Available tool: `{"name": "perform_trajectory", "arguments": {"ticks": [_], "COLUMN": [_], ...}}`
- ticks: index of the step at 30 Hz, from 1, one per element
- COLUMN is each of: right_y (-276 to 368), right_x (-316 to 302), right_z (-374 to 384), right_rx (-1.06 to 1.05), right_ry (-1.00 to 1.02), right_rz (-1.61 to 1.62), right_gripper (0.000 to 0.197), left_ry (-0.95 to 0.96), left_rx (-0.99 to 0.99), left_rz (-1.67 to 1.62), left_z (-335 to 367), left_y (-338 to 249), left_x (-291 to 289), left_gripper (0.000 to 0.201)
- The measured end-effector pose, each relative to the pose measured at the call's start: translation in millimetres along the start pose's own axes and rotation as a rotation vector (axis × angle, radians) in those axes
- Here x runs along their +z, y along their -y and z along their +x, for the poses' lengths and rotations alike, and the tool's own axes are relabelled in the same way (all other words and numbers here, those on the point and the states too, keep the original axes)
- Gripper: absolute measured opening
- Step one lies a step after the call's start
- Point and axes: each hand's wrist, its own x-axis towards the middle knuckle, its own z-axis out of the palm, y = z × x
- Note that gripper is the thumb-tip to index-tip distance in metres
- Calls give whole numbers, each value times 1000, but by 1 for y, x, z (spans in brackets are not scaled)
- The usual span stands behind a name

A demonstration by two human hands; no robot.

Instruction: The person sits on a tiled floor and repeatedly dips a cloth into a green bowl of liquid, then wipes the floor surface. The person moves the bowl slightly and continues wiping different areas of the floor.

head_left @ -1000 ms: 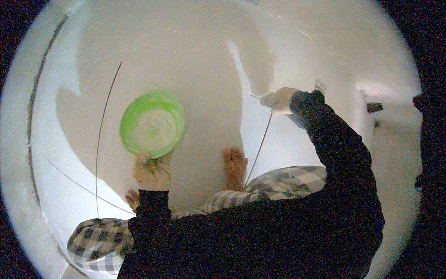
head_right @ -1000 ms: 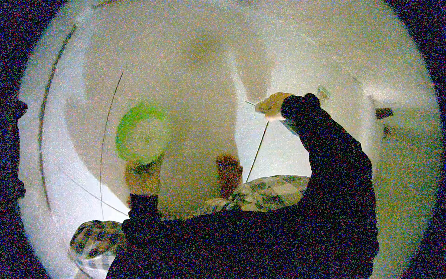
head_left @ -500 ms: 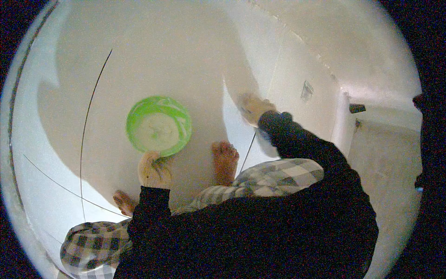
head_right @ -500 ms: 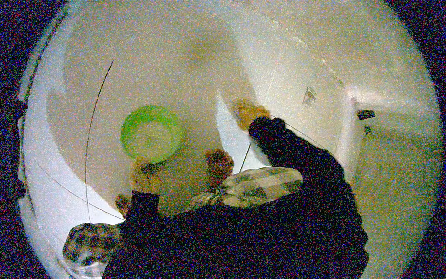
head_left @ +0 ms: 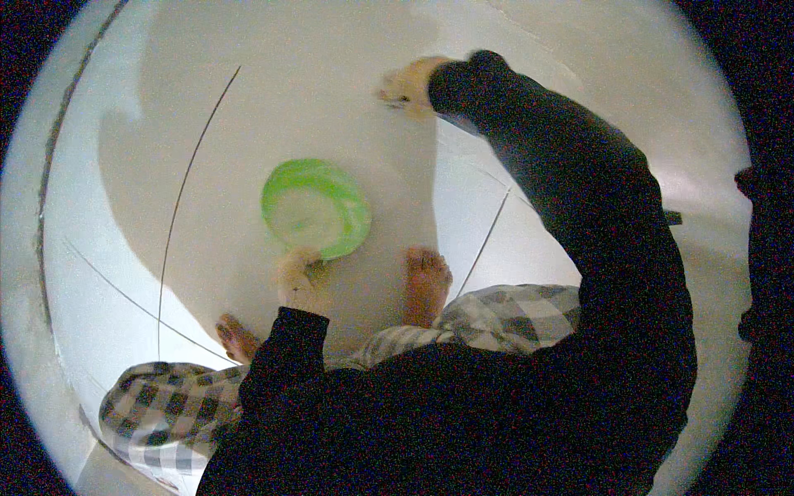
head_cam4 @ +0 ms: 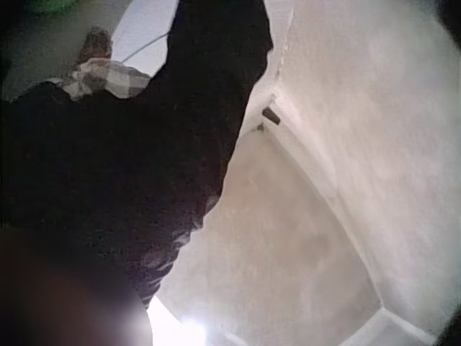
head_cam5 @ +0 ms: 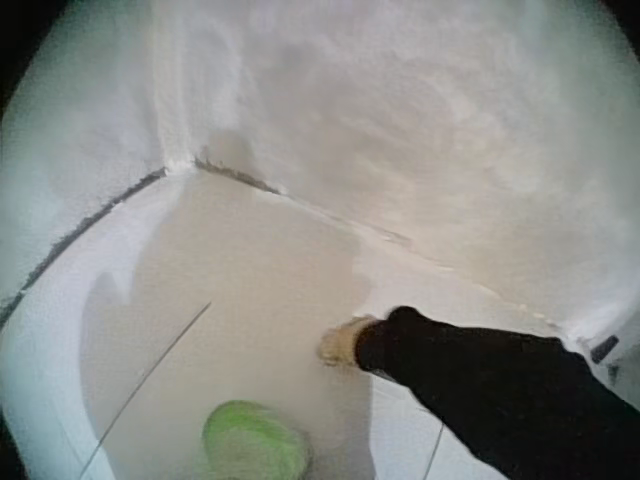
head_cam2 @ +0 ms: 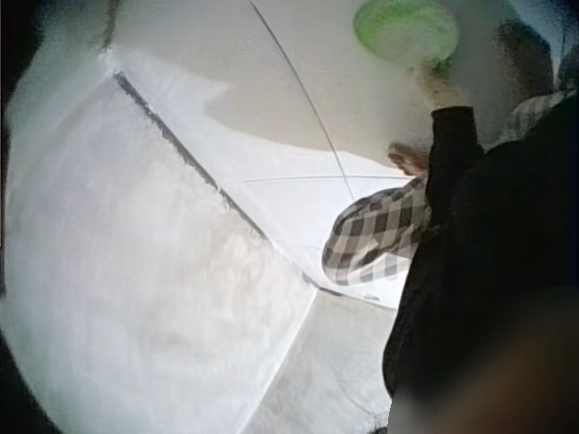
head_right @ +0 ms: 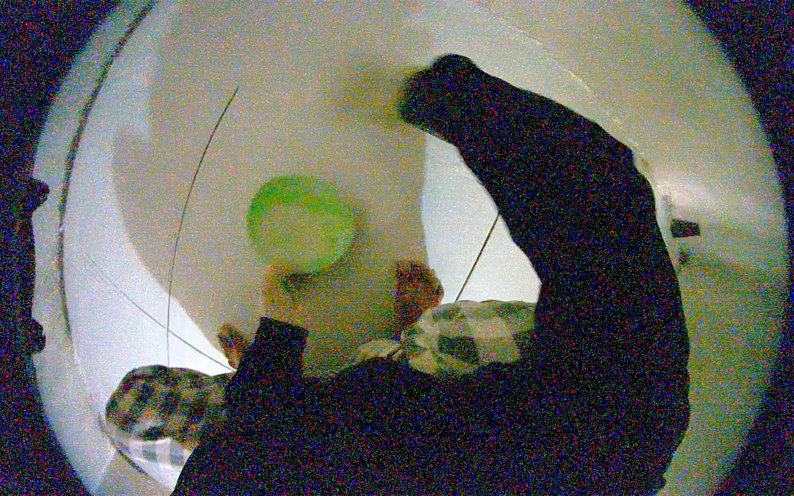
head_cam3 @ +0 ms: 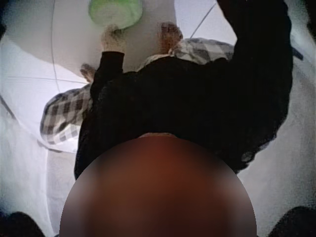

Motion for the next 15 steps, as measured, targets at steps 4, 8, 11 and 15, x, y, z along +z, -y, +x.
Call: {"name": "perform_trajectory", "arguments": {"ticks": [4, 8, 11, 15], "right_y": [11, 33, 50, 65], "right_x": [-8, 41, 71, 89], "right_z": [73, 37, -33, -142], "right_rx": [-44, -112, 165, 329], "right_ry": [88, -182, 161, 223], "right_rz": [53, 49, 101, 246], "right_gripper": [43, 33, 34, 50], "left_ry": [-44, 2, -22, 61], "left_rx": [-294, -400, -435, -9], "left_rz": [-1039, -1192, -1244, -346], "left_z": [1, 6, 11, 14], "left_y": [-18, -36, -34, -27], "left_x": [12, 15, 11, 14], "left_gripper": [19, 23, 25, 28]}}
